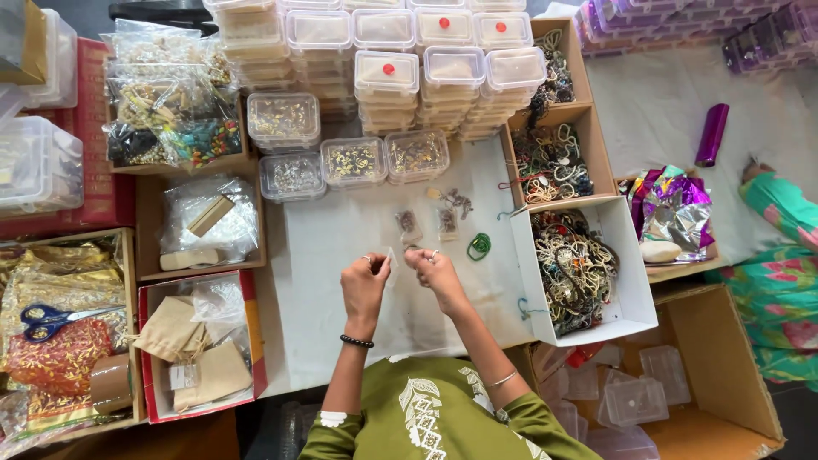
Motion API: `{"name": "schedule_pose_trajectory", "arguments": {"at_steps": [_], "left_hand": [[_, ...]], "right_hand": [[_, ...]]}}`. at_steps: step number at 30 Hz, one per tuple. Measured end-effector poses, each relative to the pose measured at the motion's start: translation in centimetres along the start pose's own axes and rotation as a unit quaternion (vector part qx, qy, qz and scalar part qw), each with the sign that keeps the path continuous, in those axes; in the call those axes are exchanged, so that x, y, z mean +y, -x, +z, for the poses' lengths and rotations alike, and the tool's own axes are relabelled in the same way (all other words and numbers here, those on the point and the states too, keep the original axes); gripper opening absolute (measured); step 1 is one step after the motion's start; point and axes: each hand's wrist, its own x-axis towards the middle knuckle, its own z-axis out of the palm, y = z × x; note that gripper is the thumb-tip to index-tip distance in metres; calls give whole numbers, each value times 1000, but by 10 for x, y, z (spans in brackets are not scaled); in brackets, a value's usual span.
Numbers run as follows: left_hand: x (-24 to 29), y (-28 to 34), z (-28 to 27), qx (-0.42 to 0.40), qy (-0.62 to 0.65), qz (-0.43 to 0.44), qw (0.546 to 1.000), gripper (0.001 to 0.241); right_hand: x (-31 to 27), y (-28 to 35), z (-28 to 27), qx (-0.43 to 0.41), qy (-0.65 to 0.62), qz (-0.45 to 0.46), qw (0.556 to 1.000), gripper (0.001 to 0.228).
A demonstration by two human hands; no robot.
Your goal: The person sorts through various jewelry items and small components on a cluttered table. They pick up small plastic bags containing beads or charms, examine them, and place them back down. They also handle loose necklaces and bracelets, moving them around the workspace.
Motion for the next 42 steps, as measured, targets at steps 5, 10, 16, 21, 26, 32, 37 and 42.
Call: {"name": "schedule_pose_trajectory", "arguments": {"at_steps": [5,10,16,21,26,32,37,42], "left_hand": [[-11,3,7,15,-20,9,1000,13],[-13,0,4,-9,-6,-65,998,15],[-34,5,17,-10,-1,-58,998,17],[-26,7,14,-35,-45,-58,997,17],[-30,2,11,-67,-20,-44,997,17],[-41,-17,5,-198,71,7,978,18],[-38,-18,-10,-255,69,21,964,43],[-61,2,-15,-72,-71,280,955,10]], "right_hand": [[-70,29,20,-107,-236,125,958,46],[-72,26,16,-115,-229,148,955,47],[-65,25,9,-147,-229,187,944,57],[-71,31,8,-123,-204,187,953,51],[-57,31,-1,-157,21,46,986,44],[-65,25,13,-70,386,-262,882,33],[-59,15,12,-18,322,-194,927,16],[-6,9,-2,-69,284,-357,887,11]]}}
